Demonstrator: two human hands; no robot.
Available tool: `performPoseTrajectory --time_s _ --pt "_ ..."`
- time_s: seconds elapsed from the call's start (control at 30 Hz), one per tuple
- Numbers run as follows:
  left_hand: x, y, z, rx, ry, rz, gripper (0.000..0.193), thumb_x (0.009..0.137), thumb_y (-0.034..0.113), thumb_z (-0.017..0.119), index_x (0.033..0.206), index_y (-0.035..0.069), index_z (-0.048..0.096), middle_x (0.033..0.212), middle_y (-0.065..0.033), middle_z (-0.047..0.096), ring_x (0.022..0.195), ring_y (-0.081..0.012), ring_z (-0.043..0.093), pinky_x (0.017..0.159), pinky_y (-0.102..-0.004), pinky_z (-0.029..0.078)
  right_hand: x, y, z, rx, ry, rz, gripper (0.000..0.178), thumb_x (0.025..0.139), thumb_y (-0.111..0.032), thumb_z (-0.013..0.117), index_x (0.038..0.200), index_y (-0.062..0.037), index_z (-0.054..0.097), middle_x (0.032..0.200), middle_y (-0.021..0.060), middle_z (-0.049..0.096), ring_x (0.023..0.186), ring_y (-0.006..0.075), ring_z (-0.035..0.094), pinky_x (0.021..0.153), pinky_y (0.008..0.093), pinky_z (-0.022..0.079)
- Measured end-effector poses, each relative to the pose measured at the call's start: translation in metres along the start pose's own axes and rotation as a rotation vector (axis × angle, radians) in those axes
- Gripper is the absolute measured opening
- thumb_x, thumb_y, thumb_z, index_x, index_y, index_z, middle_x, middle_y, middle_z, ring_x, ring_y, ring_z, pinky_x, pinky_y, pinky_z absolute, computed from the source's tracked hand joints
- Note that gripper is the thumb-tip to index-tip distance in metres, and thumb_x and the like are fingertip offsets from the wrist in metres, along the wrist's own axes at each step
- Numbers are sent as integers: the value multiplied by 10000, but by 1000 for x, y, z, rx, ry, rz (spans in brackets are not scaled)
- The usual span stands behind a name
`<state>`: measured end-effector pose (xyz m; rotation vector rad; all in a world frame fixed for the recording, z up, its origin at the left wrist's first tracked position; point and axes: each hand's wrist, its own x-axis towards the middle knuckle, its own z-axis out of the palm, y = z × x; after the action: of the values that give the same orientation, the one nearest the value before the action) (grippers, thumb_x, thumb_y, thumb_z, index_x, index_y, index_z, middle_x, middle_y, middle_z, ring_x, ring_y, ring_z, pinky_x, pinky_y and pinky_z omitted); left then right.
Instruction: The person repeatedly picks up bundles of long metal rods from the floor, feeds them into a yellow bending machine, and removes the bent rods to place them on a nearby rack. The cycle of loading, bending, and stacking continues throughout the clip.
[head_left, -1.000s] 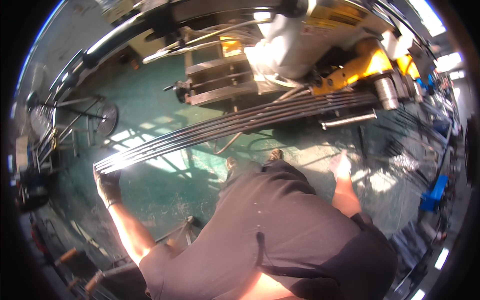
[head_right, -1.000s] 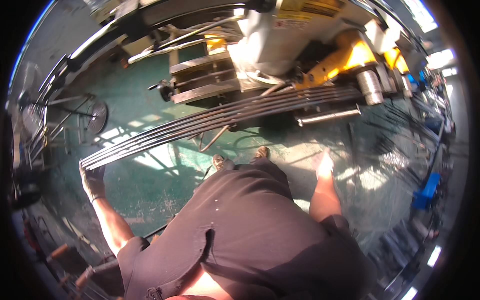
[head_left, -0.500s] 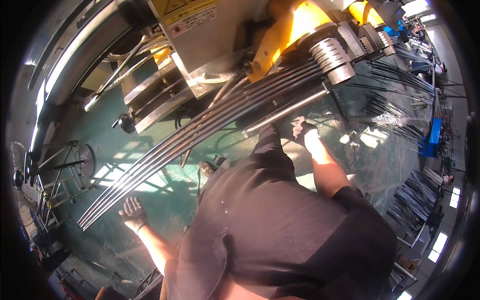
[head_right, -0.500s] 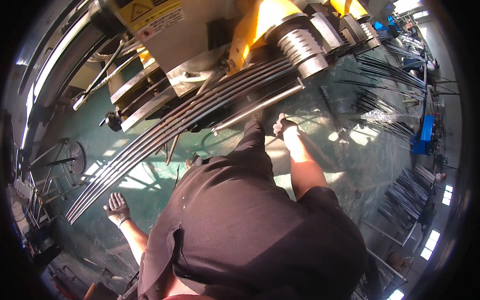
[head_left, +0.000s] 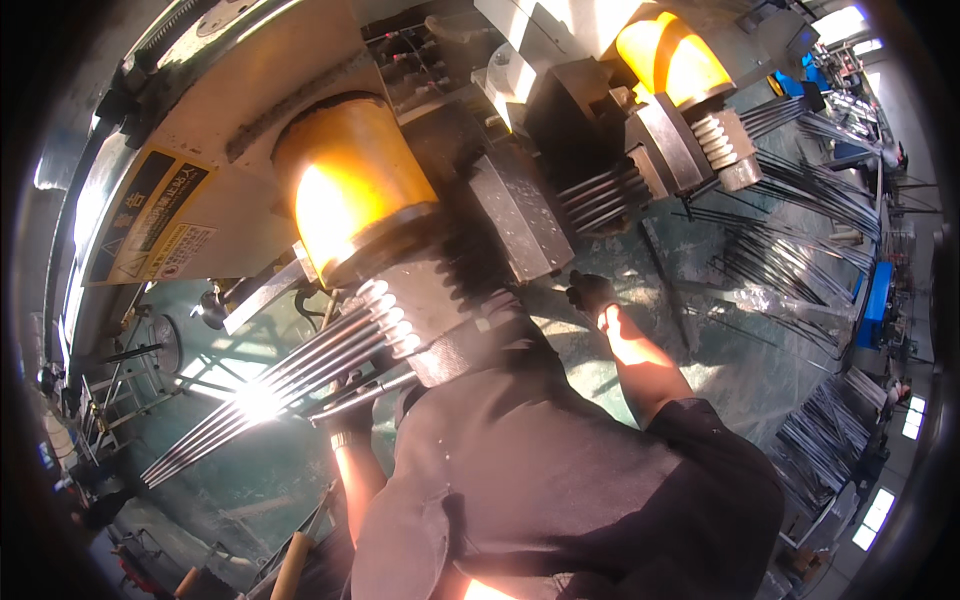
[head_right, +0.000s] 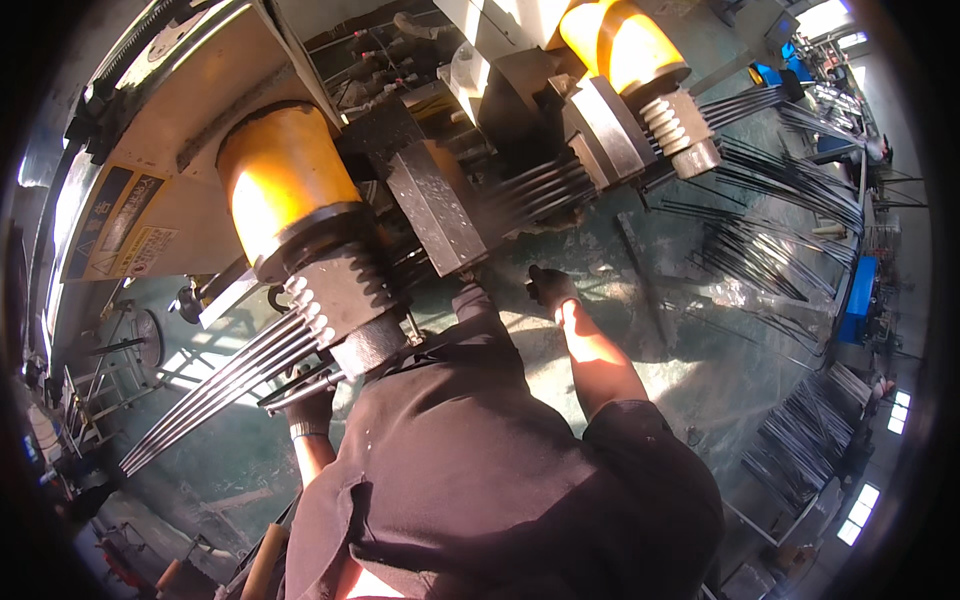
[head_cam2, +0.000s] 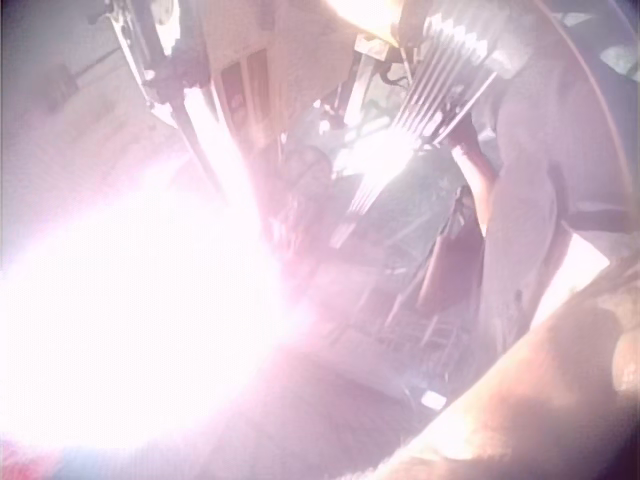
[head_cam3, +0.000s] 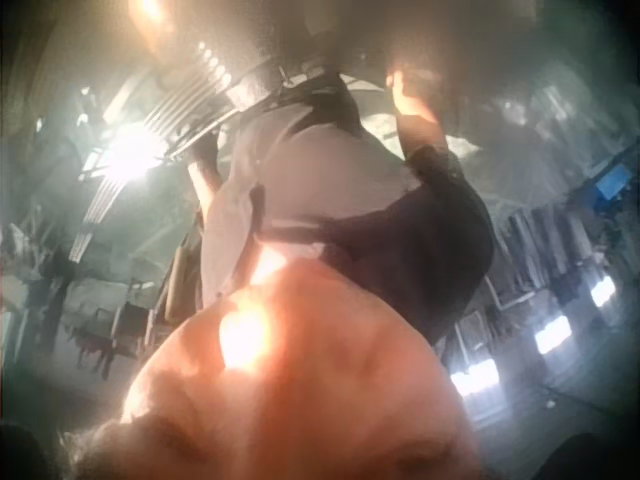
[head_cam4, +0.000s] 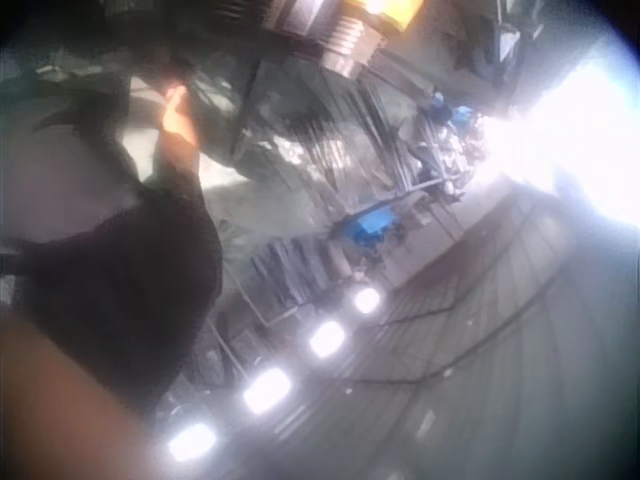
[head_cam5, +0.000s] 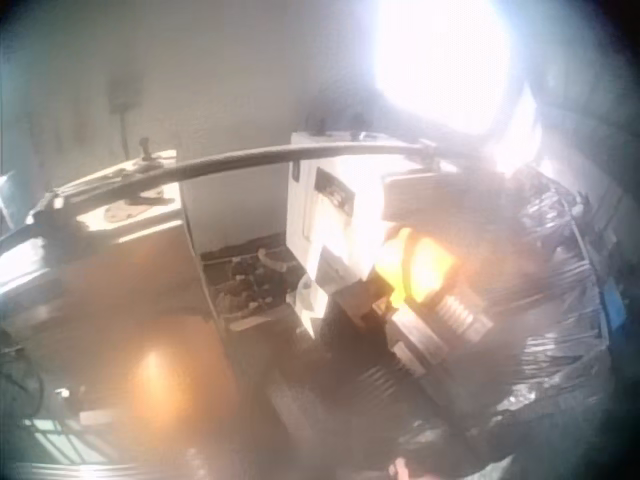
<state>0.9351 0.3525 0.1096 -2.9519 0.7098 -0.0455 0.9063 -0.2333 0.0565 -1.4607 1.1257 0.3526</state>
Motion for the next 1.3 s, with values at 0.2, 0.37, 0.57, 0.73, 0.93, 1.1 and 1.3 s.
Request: performPoseTrajectory --time_s 0.2,0.37,0.57,0.73,0.93,1.1,1.3 --pt "9 -16 17 -50 -310 198 263 951 214 632 1193 142 705 1330 -185 656 1353 -407 564 1126 -582 471 -7 108 -45 -397 245 33 448 988 -444 643 972 -16 773 710 92 742 716 183 726 651 359 543" --pt "0 -31 87 -1231 -84 -256 256 1055 218 441 1251 126 577 1332 -117 602 1288 -313 532 1164 -518 384 -100 147 -65 -78 168 113 379 994 -400 676 874 -43 718 734 90 725 620 197 684 558 378 505" --pt "-43 -45 82 -2860 159 -743 394 1127 276 333 1440 158 541 1571 -40 502 1451 -184 442 1233 -400 322 -94 110 -59 -80 207 17 346 991 -353 709 905 -19 722 791 88 738 610 185 650 576 359 509" --pt "-5 -22 -95 -2222 678 -1332 554 1099 464 508 1431 23 541 1496 -159 584 1269 -319 619 1097 -528 511 -129 -28 -25 -241 291 -412 404 987 -375 671 1194 -43 770 1036 174 800 948 275 759 838 408 567" --pt "-35 -114 -96 -499 440 -568 293 997 251 643 1126 0 718 1140 -218 723 982 -365 701 869 -447 563 -180 -146 -30 9 421 -1141 229 950 -137 756 1133 1 765 1059 142 786 983 232 743 879 332 560" --pt "19 -88 -168 -1417 1094 -823 282 1022 139 636 1238 -40 663 1116 -195 748 956 -280 724 839 -358 572 -198 -214 -126 140 859 -1347 174 973 -122 760 1100 -3 777 1009 126 795 916 205 747 883 332 579" --pt "6 -132 -168 -118 545 -853 329 942 217 748 1202 17 720 1109 -168 781 960 -280 768 836 -377 600 -112 -292 -246 -150 960 -1076 361 971 -322 729 1236 -80 766 1209 134 778 1136 303 738 1020 378 551"
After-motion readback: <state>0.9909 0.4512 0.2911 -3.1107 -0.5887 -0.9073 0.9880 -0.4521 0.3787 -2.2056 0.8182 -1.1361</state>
